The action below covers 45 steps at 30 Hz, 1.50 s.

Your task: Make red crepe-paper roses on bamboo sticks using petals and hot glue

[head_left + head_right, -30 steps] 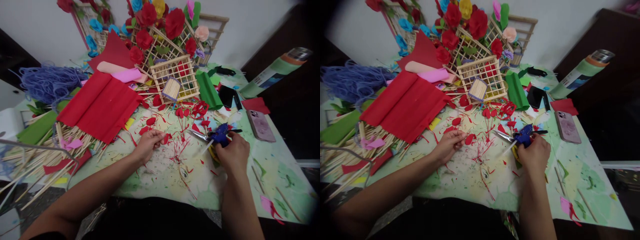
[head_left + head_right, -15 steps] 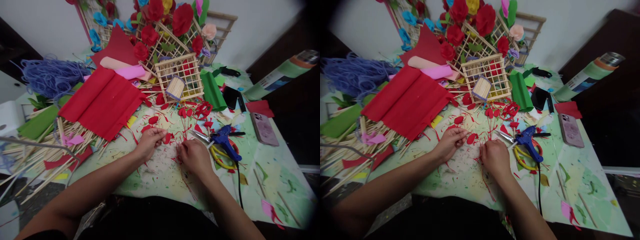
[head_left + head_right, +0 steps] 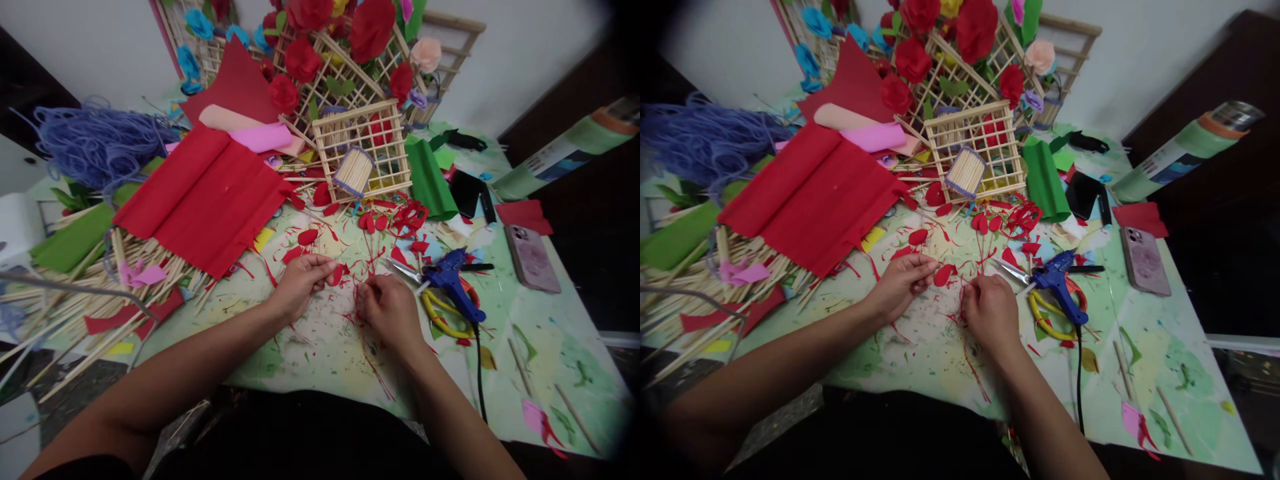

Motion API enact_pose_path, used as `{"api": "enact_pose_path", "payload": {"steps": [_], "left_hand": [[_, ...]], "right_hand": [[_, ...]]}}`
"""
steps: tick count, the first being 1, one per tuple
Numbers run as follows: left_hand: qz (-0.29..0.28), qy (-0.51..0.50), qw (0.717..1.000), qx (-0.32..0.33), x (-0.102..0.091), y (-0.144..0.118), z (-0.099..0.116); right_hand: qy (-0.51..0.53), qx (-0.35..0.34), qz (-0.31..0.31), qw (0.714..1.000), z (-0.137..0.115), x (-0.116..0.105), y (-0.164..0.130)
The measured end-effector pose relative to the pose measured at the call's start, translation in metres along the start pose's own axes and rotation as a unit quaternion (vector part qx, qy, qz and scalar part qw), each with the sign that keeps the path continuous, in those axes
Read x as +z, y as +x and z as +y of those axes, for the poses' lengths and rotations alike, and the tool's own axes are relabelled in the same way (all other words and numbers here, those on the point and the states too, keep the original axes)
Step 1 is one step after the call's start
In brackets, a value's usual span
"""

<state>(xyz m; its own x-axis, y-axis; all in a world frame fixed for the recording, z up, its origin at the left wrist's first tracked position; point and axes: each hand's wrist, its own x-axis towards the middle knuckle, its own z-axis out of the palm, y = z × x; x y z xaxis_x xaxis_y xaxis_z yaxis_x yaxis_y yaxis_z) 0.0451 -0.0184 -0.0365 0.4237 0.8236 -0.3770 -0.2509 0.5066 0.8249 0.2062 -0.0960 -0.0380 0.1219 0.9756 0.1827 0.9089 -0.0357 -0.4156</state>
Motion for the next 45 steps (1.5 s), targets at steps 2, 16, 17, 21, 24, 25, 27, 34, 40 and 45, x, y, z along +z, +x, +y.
{"api": "enact_pose_path", "payload": {"steps": [2, 16, 17, 21, 24, 25, 27, 34, 40, 45], "left_hand": [[0.000, -0.001, 1.000, -0.001, 0.000, 0.000, 0.000], [-0.009, -0.009, 1.000, -0.002, 0.000, -0.002, 0.001], [-0.008, -0.009, 1.000, -0.005, 0.000, -0.002, 0.001], [-0.008, -0.004, 1.000, -0.007, 0.000, -0.001, 0.000], [-0.011, 0.008, 1.000, -0.001, -0.001, -0.001, -0.002], [-0.012, 0.012, 1.000, 0.000, -0.001, -0.002, -0.003], [-0.017, 0.023, 1.000, 0.002, 0.000, -0.003, -0.004], [-0.029, 0.037, 0.999, 0.002, 0.005, -0.009, -0.003], [-0.061, 0.052, 0.997, -0.021, 0.007, -0.013, -0.007], [-0.059, 0.058, 0.996, -0.029, 0.006, -0.011, -0.009]], "right_hand": [[-0.016, -0.003, -0.008, 1.000, -0.001, 0.000, -0.001], [0.085, 0.039, -0.012, 0.996, -0.005, 0.002, -0.002], [0.116, 0.051, 0.003, 0.992, -0.003, 0.002, -0.002], [0.306, 0.123, 0.047, 0.943, 0.001, 0.001, 0.001], [0.440, 0.173, 0.054, 0.879, 0.000, -0.004, 0.007], [0.465, 0.185, 0.049, 0.864, -0.002, -0.006, 0.010], [0.494, 0.200, 0.039, 0.845, -0.005, -0.010, 0.015], [0.519, 0.223, 0.045, 0.824, -0.013, -0.001, 0.023], [0.499, 0.222, 0.024, 0.837, -0.015, 0.003, 0.018], [0.501, 0.229, 0.026, 0.834, -0.014, 0.001, 0.016]]}}
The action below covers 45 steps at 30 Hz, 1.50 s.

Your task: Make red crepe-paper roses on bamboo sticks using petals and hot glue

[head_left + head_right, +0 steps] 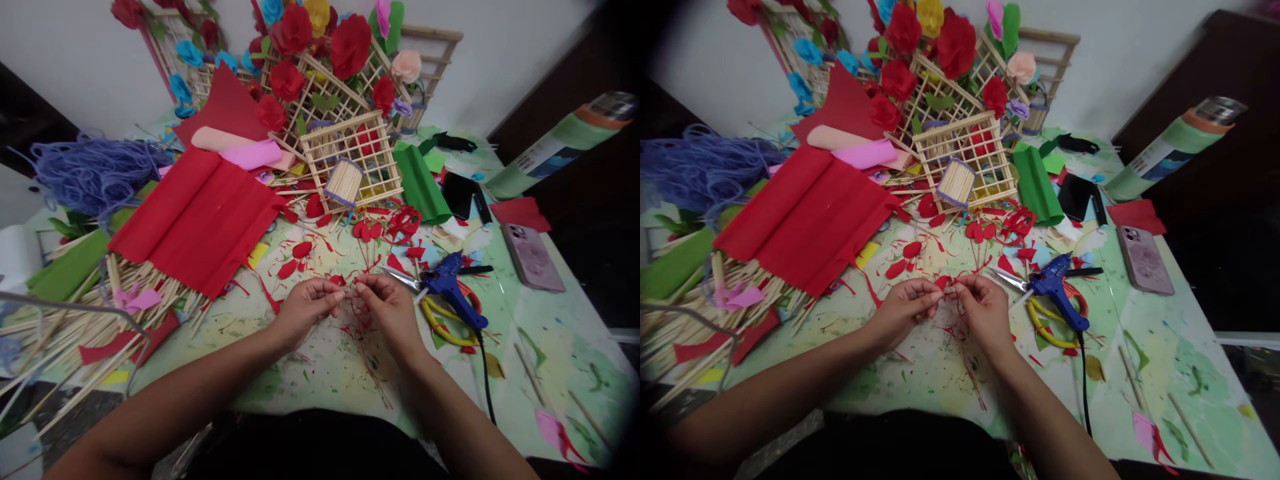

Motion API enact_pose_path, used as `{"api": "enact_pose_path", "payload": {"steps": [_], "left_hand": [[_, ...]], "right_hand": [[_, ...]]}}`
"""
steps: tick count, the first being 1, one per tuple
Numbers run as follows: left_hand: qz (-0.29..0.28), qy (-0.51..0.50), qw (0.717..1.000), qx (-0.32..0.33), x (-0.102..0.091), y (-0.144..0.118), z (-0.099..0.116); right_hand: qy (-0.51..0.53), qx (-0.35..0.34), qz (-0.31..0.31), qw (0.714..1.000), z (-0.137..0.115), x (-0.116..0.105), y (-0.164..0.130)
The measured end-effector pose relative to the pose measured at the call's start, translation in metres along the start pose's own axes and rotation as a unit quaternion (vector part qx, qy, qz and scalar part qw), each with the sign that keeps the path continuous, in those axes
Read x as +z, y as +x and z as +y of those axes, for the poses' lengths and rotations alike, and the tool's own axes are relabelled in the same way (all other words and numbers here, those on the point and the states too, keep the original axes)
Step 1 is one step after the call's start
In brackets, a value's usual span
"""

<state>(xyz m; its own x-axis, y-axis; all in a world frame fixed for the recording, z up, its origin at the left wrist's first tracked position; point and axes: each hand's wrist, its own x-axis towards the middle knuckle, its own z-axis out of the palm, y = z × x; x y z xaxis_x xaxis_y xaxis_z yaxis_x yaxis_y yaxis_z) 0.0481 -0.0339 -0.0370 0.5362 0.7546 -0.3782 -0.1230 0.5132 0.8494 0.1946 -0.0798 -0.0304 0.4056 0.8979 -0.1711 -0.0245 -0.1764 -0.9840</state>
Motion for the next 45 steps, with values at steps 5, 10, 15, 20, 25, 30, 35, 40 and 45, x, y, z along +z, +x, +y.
{"api": "enact_pose_path", "payload": {"steps": [5, 10, 15, 20, 25, 30, 35, 40, 45], "left_hand": [[0.003, 0.005, 1.000, 0.001, -0.0007, 0.0012, -0.0004], [0.005, 0.017, 1.000, -0.003, -0.0004, 0.0011, -0.0001], [0.007, 0.028, 1.000, -0.004, -0.0003, 0.0017, 0.0002], [0.019, 0.042, 0.999, -0.006, 0.0008, 0.0012, 0.0007], [0.024, 0.087, 0.996, 0.024, 0.0014, 0.0006, 0.0004], [0.024, 0.130, 0.990, 0.056, 0.0024, -0.0008, -0.0022], [0.021, 0.158, 0.984, 0.083, 0.0038, -0.0043, -0.0049], [0.036, 0.176, 0.979, 0.096, 0.0029, -0.0045, -0.0028], [0.056, 0.183, 0.976, 0.108, 0.0011, -0.0029, -0.0008]], "right_hand": [[0.000, 0.002, -0.005, 1.000, -0.0004, -0.0009, -0.0014], [0.009, 0.005, -0.001, 1.000, -0.0036, -0.0002, -0.0027], [0.030, 0.024, -0.010, 0.999, -0.0047, 0.0007, -0.0024], [0.032, 0.016, -0.028, 0.999, -0.0035, -0.0007, -0.0034], [0.007, -0.031, -0.023, 0.999, -0.0063, -0.0015, -0.0055], [-0.036, -0.052, 0.000, 0.998, -0.0095, 0.0023, -0.0064], [-0.064, -0.062, 0.018, 0.996, -0.0090, 0.0056, -0.0061], [-0.072, -0.064, 0.018, 0.995, -0.0072, 0.0061, -0.0062], [-0.057, -0.063, 0.015, 0.996, -0.0057, 0.0063, -0.0054]]}}
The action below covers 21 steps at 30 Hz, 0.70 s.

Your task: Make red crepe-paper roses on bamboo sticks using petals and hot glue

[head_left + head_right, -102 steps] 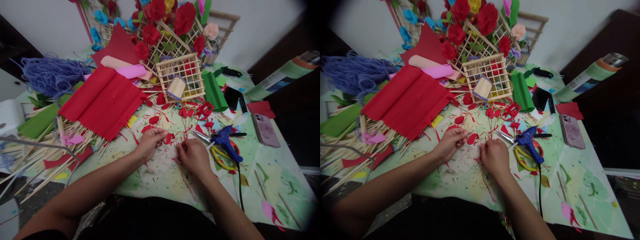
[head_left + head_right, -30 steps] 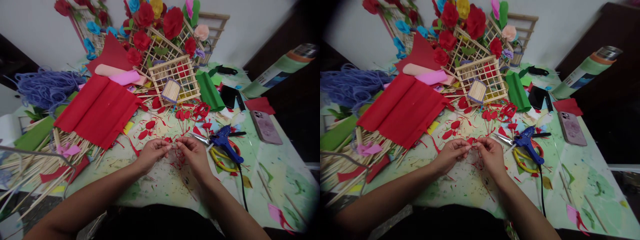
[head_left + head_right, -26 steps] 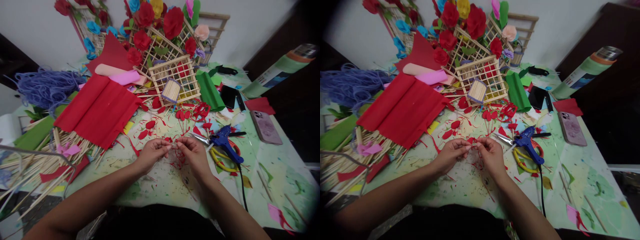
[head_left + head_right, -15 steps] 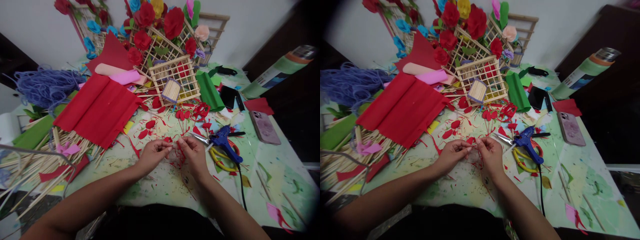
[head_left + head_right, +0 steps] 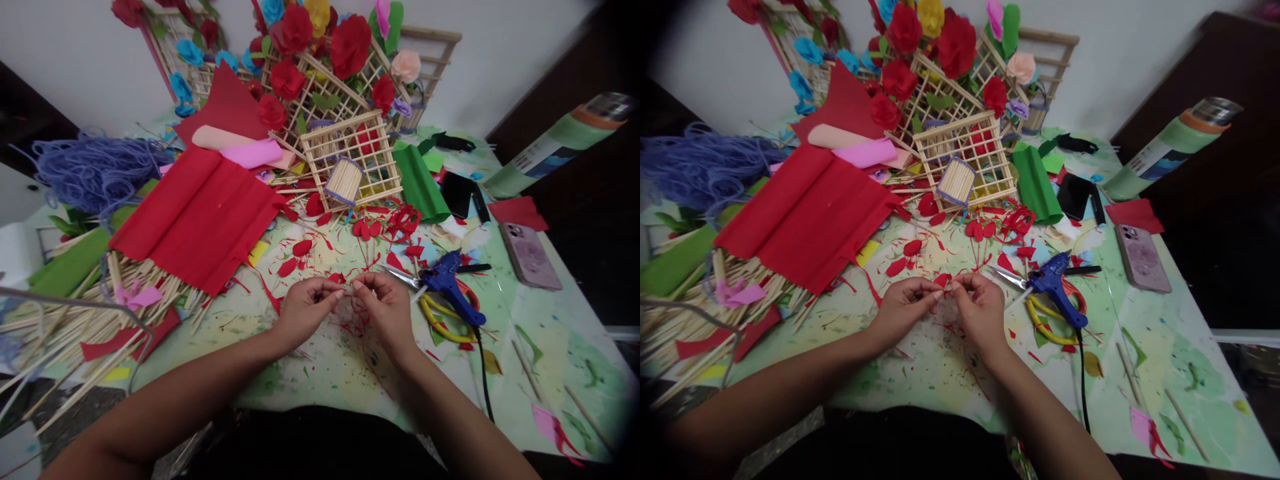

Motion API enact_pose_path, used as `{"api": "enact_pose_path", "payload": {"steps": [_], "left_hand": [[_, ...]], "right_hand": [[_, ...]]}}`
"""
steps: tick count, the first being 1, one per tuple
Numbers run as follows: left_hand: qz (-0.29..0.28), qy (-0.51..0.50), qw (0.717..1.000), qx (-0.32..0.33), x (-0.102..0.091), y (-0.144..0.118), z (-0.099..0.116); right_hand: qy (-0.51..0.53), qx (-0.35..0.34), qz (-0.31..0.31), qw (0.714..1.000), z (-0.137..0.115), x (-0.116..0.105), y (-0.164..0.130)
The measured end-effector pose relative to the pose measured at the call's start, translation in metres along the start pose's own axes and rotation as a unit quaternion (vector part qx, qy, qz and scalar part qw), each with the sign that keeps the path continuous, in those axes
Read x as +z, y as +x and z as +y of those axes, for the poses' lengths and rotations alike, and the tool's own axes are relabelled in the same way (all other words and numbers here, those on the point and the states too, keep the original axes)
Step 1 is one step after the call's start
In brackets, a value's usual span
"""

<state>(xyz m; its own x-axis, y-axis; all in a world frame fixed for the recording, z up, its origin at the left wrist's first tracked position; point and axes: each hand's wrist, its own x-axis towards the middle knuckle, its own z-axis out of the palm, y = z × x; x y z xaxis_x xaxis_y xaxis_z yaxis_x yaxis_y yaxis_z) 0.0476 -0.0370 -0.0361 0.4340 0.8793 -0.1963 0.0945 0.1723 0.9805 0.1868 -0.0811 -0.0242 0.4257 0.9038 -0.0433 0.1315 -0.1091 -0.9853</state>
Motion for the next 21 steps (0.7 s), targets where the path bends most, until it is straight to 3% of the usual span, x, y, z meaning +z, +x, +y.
{"api": "enact_pose_path", "payload": {"steps": [6, 14, 21], "left_hand": [[-0.010, 0.009, 1.000, 0.012, 0.0000, -0.0023, -0.0011], [-0.084, -0.037, 0.996, 0.002, -0.0014, 0.0003, -0.0043], [-0.069, -0.001, 0.998, -0.002, -0.0028, -0.0008, 0.0014]], "right_hand": [[-0.003, 0.006, -0.008, 1.000, -0.0018, -0.0007, 0.0002], [-0.013, -0.032, -0.025, 0.999, -0.0022, -0.0067, -0.0006], [-0.023, -0.037, -0.019, 0.999, -0.0026, -0.0065, -0.0017]]}}
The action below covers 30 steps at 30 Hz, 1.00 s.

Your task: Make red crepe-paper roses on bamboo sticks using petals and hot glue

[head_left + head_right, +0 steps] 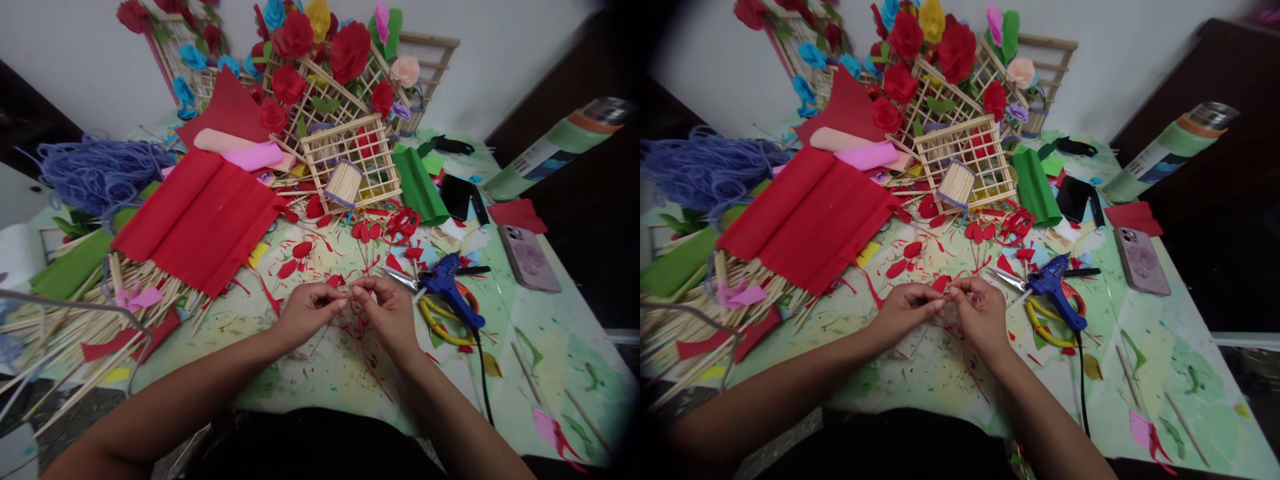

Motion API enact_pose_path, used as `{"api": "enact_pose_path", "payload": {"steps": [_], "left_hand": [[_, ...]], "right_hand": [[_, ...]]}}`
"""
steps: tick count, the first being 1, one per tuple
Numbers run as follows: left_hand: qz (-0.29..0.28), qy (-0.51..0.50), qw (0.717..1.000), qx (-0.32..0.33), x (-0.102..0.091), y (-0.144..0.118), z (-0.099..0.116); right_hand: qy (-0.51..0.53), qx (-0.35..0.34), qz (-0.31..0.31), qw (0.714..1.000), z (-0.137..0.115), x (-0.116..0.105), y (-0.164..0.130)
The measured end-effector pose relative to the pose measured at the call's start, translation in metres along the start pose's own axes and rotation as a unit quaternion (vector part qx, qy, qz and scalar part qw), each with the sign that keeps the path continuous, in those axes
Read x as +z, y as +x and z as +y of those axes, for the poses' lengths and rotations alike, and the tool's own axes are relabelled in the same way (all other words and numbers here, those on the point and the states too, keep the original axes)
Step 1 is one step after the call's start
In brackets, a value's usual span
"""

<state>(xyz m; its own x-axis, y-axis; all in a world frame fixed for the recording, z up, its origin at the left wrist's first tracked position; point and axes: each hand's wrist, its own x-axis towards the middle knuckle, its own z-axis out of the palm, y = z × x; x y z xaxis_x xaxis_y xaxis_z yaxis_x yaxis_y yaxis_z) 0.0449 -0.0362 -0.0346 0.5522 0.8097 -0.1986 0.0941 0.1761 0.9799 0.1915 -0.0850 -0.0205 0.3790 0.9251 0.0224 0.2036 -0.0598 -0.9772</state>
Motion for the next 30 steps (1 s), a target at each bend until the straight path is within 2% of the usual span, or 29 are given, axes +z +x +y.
{"api": "enact_pose_path", "payload": {"steps": [11, 24, 27, 30], "left_hand": [[0.077, 0.131, 0.986, 0.072, 0.001, -0.002, 0.003], [0.056, 0.189, 0.974, 0.113, 0.000, -0.004, 0.002], [0.058, 0.177, 0.976, 0.115, 0.000, -0.005, 0.002], [0.065, 0.168, 0.971, 0.155, -0.001, -0.005, 0.005]], "right_hand": [[0.012, 0.018, -0.004, 1.000, 0.000, 0.001, -0.001], [-0.040, -0.007, -0.001, 0.999, -0.007, 0.003, -0.003], [-0.052, -0.025, -0.017, 0.998, -0.011, 0.002, -0.002], [-0.058, -0.037, -0.049, 0.996, -0.020, -0.003, 0.001]]}}
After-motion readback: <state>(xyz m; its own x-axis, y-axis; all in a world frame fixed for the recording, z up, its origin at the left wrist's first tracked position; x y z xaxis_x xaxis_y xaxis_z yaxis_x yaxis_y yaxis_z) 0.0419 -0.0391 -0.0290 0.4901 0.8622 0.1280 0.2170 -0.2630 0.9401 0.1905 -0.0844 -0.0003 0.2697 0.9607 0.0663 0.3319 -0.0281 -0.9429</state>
